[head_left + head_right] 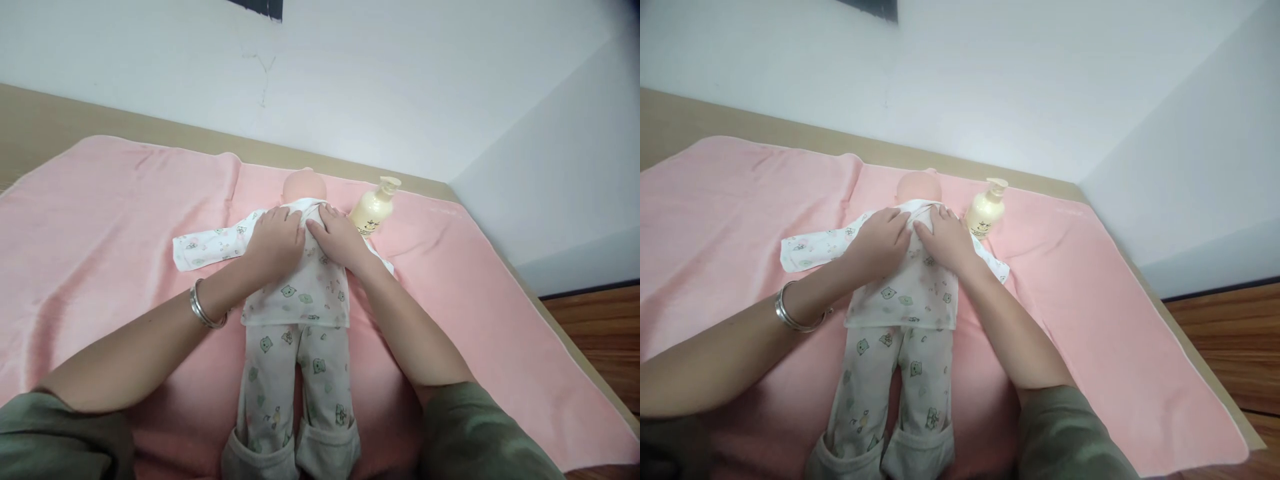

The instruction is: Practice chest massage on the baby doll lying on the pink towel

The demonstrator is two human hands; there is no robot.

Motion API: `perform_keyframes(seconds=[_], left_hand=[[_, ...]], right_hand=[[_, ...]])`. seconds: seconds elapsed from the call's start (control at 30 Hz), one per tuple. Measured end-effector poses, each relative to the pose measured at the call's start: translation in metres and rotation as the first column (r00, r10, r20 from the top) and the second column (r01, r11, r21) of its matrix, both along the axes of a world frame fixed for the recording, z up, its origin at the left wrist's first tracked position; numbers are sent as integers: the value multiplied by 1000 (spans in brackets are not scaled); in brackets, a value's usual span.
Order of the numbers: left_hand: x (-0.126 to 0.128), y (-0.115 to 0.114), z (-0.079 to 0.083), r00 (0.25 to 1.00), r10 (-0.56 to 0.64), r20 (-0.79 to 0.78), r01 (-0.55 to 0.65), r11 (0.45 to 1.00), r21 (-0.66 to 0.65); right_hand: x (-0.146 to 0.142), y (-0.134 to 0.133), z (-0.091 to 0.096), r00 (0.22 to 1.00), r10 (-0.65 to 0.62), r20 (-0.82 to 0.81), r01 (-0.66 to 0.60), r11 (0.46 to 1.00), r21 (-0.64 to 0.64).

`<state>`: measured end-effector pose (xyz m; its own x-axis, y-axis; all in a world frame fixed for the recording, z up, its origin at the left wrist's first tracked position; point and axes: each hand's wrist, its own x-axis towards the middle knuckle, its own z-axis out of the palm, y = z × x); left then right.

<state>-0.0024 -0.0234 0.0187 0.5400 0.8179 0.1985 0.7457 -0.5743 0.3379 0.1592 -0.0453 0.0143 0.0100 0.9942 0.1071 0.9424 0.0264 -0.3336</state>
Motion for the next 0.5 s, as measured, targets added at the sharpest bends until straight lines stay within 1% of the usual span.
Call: perform_keyframes(seconds=[0.1, 0.17, 0.23, 0.3, 0.37, 0.43, 0.5], left_hand=[[0, -5, 0, 997, -74, 39, 72, 996, 45], [-1, 2, 0, 994, -95, 51, 93, 995, 29], [-2, 12, -1, 994, -98, 50, 99, 995, -13], [-4, 23, -2, 997, -52, 60, 58, 994, -90], [-5, 30, -2, 998, 25, 61, -15, 987, -162], [-5, 33, -4, 996, 76, 45, -67, 983, -169], [-5, 31, -5, 997, 72, 8, -70, 990, -123]], right_hand=[[5, 5, -5, 1000, 6, -14, -5, 999, 32], [1, 2, -4, 1000, 17, 26, -18, 999, 41], [-6, -5, -1, 995, 43, 86, -46, 998, 36], [-16, -14, 3, 987, 76, 140, -82, 996, 39], [-24, -21, 7, 980, 97, 176, -110, 992, 67], [-28, -24, 10, 979, 99, 181, -116, 989, 90], [-26, -21, 11, 986, 88, 140, -98, 993, 65]])
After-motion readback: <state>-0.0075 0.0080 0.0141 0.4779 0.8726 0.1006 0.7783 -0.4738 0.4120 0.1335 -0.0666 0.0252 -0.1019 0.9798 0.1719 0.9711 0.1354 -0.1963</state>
